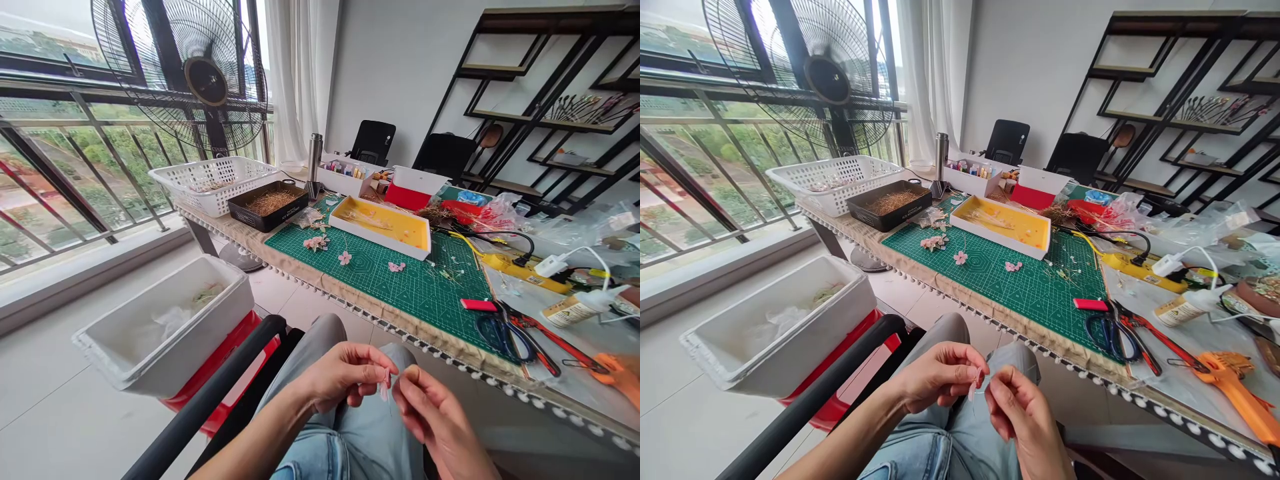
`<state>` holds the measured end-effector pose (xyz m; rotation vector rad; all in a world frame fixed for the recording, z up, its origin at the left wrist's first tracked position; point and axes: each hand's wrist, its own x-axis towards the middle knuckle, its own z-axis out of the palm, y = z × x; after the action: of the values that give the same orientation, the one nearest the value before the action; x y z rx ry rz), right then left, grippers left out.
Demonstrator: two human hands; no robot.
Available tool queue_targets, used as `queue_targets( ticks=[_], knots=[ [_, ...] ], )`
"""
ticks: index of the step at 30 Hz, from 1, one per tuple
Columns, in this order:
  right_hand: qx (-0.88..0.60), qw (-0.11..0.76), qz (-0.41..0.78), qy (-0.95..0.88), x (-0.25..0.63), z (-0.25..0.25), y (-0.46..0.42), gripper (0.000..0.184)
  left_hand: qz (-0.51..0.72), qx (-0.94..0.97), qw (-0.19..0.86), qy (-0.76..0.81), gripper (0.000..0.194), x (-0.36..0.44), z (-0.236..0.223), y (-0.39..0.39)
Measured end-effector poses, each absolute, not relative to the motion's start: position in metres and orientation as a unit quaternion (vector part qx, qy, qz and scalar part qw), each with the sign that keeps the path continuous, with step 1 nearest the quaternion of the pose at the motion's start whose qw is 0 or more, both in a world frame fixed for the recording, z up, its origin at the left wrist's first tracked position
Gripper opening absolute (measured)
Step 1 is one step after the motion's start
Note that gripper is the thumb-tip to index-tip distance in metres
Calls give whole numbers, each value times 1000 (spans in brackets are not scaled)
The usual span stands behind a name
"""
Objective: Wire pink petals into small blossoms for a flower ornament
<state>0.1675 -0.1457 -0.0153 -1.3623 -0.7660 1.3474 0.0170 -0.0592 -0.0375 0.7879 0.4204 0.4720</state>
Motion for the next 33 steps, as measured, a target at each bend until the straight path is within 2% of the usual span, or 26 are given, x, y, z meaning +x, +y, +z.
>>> queue_targets(
  ticks=[7,10,12,14,17,19,22,26,33],
  knots=[
    [-582,481,551,-354,172,-18,-143,40,225,424,852,210,35,17,-34,-61],
    [-576,522,525,-348,172,-19,-139,37,253,454,824,224,38,16,-31,-61],
    [-590,563,473,-332,172,-23,-142,43,290,479,791,246,39,17,-30,-61],
    [-637,575,378,-348,169,-27,-149,39,344,519,722,300,34,18,-30,-63],
    [-684,523,247,-446,160,-32,-164,26,413,593,575,384,18,20,-31,-67],
    [-671,488,215,-515,153,-34,-168,23,431,637,497,401,12,22,-33,-71],
    [-650,464,190,-571,147,-39,-160,22,435,692,425,390,13,25,-36,-76],
    [-664,448,158,-577,145,-42,-142,24,421,733,373,382,15,24,-36,-78],
    [-668,368,50,-645,140,-29,-129,19,397,748,367,386,15,20,-36,-73]
  ],
)
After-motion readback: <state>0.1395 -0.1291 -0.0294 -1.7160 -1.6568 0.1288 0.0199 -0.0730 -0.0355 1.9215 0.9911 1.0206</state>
